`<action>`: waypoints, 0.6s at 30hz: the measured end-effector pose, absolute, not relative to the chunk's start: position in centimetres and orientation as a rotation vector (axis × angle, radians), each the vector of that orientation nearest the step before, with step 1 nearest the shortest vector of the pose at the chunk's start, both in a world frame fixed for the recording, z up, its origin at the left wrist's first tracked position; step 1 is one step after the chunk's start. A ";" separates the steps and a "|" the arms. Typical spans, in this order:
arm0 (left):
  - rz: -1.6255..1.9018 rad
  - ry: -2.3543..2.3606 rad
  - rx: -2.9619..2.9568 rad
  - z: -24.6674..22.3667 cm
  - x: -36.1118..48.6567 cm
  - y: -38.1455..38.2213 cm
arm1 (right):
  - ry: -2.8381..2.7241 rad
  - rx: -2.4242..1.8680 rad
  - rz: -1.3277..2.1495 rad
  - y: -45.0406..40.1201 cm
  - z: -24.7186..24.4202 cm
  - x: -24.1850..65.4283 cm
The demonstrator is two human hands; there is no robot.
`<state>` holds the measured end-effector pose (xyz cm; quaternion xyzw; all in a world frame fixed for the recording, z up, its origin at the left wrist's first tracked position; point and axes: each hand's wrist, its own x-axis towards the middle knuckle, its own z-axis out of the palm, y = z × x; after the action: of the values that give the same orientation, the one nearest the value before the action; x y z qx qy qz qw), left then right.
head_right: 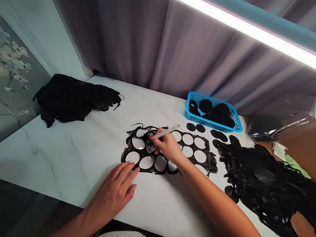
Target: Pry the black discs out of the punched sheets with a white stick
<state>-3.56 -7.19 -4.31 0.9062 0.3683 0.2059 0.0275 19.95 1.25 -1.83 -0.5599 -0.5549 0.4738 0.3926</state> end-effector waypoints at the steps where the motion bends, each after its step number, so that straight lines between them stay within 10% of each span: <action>1: 0.649 1.173 2.793 -4.2 -3.8 -7.2 | -1.391 -1.377 1.299 0.8 -2.0 18.8; 18: 0.631 1.225 2.762 -4.7 -5.5 -7.4 | -1.173 -1.352 0.925 0.5 -2.9 16.6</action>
<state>-5.54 -7.42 -4.70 0.8945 0.3967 0.2043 0.0275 16.65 0.48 -2.86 -0.5675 -0.4920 0.3880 0.5341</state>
